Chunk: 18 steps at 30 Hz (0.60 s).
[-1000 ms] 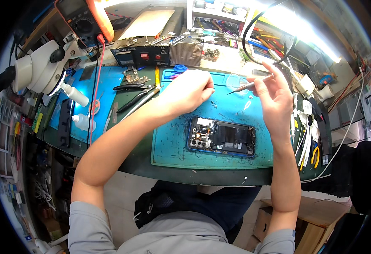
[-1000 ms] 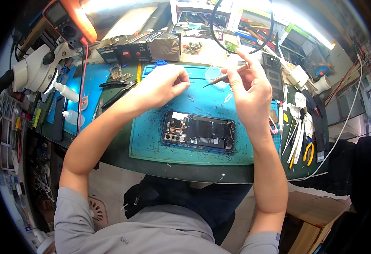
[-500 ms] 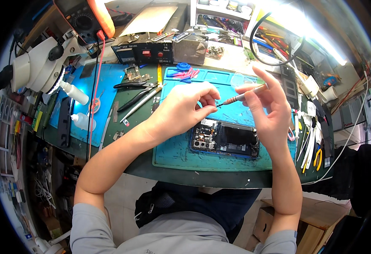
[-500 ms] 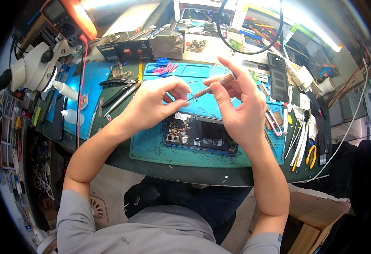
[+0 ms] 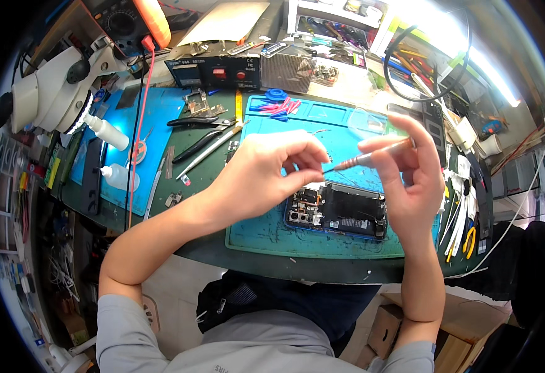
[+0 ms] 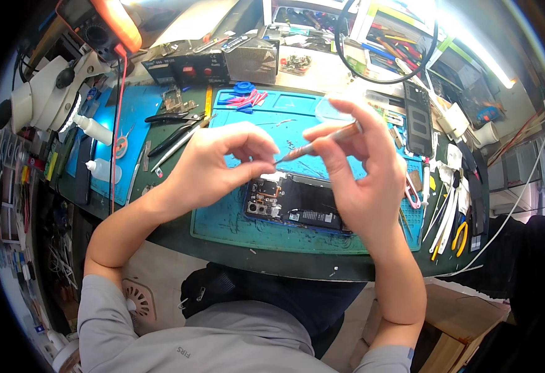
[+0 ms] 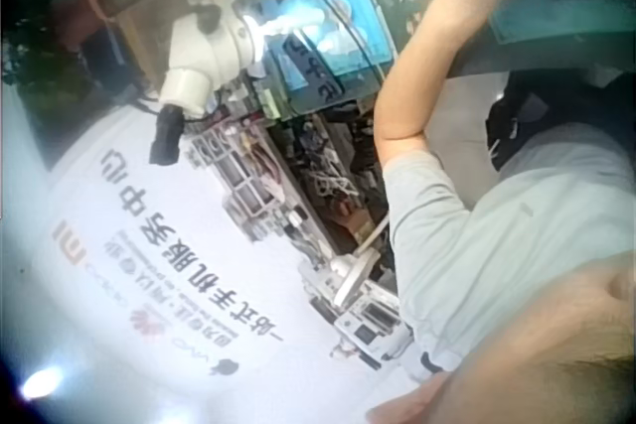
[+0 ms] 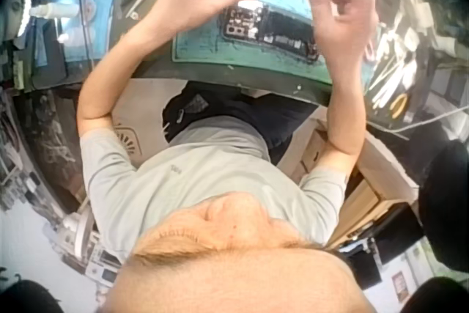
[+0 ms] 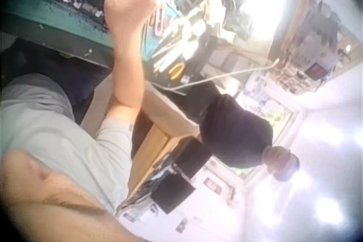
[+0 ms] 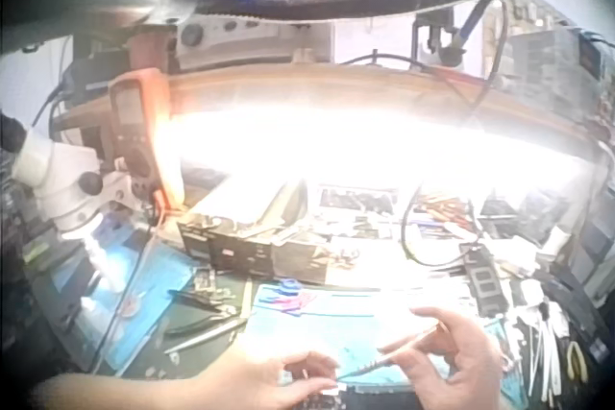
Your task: The person uses a precision screwdriver to manipulate small components on a disassembled smartphone motherboard. They then use a yellow-handled screwdriver to tighten screws on the back of a blue smartphone casing.
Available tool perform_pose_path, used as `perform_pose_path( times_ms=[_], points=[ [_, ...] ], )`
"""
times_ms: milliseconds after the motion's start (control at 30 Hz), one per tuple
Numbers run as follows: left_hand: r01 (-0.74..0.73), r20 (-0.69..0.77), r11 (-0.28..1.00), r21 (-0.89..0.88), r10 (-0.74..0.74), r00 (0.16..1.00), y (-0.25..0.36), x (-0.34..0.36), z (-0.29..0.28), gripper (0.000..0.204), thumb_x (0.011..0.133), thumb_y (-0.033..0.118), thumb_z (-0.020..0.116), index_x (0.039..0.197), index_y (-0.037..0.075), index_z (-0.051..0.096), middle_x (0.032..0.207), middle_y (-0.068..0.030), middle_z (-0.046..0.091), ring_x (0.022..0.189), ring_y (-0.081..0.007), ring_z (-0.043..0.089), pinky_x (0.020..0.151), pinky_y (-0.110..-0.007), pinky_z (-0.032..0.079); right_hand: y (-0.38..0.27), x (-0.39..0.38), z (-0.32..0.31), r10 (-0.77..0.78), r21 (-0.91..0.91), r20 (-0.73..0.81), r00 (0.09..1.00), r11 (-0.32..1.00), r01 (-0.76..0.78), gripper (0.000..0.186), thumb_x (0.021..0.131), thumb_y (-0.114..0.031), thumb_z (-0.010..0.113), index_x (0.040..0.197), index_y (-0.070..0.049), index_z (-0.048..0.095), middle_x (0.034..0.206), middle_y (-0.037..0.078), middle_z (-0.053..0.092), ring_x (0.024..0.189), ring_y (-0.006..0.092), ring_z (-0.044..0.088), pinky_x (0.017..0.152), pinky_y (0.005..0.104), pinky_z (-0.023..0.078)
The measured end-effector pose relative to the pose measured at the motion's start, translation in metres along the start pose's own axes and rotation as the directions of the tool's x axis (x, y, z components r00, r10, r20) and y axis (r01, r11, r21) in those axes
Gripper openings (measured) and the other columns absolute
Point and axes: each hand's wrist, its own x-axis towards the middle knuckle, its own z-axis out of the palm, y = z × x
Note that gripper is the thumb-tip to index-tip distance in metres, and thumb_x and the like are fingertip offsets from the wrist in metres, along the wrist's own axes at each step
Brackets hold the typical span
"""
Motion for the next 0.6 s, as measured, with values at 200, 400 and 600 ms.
perform_pose_path(
  times_ms=[200,400,600],
  points=[
    [-0.038,0.086,0.995,0.093,0.030,0.996,0.002,-0.037,-0.002,0.037,0.089,-0.003,0.072,0.124,0.009,0.072,0.105,-0.0052,0.077,0.094,-0.0226,0.070,0.085,-0.033,0.057,-0.011,-0.006,0.009,-0.237,-0.119,0.210,0.949,0.957,0.266,0.044,0.091,0.004,0.071,0.133,0.003,0.060,0.091,0.014,0.074,0.079,0.0232,0.075,0.071,0.0324,0.059],
    [-0.033,0.155,0.997,0.066,0.023,0.988,-0.001,-0.045,-0.003,0.043,0.089,-0.007,0.069,0.130,0.008,0.069,0.111,-0.0030,0.075,0.094,-0.0227,0.061,0.086,-0.035,0.053,-0.013,-0.008,0.014,-0.272,-0.146,0.250,0.929,0.938,0.314,0.042,0.088,0.002,0.072,0.130,0.003,0.064,0.094,0.012,0.073,0.077,0.0242,0.073,0.067,0.0335,0.057],
    [-0.075,0.150,0.988,0.134,0.055,0.987,-0.001,-0.047,-0.001,0.039,0.089,-0.006,0.069,0.126,0.006,0.070,0.103,-0.0050,0.073,0.090,-0.0245,0.062,0.082,-0.035,0.053,-0.013,-0.009,0.016,-0.278,-0.150,0.288,0.916,0.932,0.330,0.044,0.084,0.003,0.073,0.128,0.003,0.065,0.103,0.011,0.075,0.076,0.0248,0.072,0.066,0.0337,0.057]
  ],
)
